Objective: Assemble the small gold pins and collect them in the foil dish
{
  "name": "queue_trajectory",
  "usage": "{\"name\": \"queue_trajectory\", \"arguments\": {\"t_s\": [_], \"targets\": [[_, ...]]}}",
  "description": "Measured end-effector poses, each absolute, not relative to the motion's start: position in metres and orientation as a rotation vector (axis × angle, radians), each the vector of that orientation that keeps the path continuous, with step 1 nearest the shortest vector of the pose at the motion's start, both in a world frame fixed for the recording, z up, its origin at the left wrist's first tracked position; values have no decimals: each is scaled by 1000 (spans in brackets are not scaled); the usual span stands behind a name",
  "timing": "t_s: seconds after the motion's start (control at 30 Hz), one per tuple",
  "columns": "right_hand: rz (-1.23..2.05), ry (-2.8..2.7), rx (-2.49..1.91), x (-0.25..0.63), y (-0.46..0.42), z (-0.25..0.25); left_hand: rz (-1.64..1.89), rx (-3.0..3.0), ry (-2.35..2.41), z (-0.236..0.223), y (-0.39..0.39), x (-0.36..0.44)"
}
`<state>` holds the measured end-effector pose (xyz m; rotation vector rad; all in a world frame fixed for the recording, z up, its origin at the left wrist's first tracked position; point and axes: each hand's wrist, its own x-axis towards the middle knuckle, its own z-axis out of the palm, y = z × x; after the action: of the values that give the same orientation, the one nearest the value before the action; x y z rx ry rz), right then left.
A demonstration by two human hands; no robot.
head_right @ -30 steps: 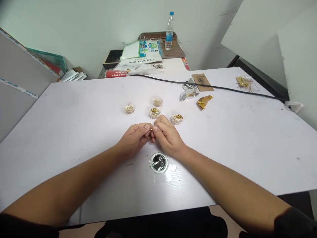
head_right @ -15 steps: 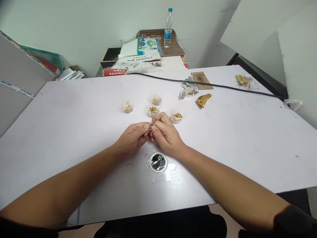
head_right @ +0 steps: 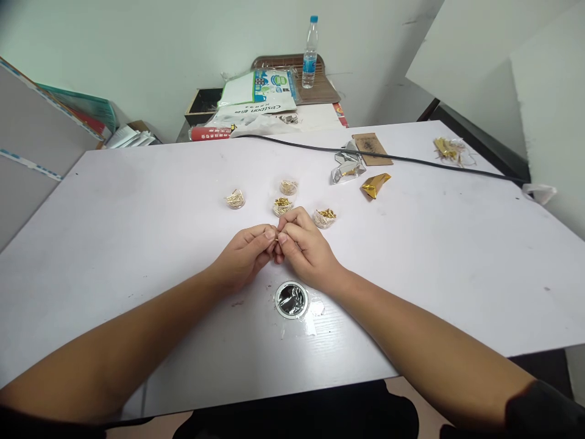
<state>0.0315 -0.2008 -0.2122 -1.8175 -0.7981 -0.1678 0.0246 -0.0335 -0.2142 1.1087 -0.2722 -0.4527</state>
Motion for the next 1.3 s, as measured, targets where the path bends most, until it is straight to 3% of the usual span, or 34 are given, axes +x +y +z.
{"name": "queue_trajectory", "arguments": {"t_s": [0.43, 1.3], "targets": [[-158, -824, -1866, 33, -205, -210, -306, 1541, -462, -210, -25, 26], [-270, -682, -1866, 28, -197, -213, -226, 1502, -402, -212, -32, 21]]}}
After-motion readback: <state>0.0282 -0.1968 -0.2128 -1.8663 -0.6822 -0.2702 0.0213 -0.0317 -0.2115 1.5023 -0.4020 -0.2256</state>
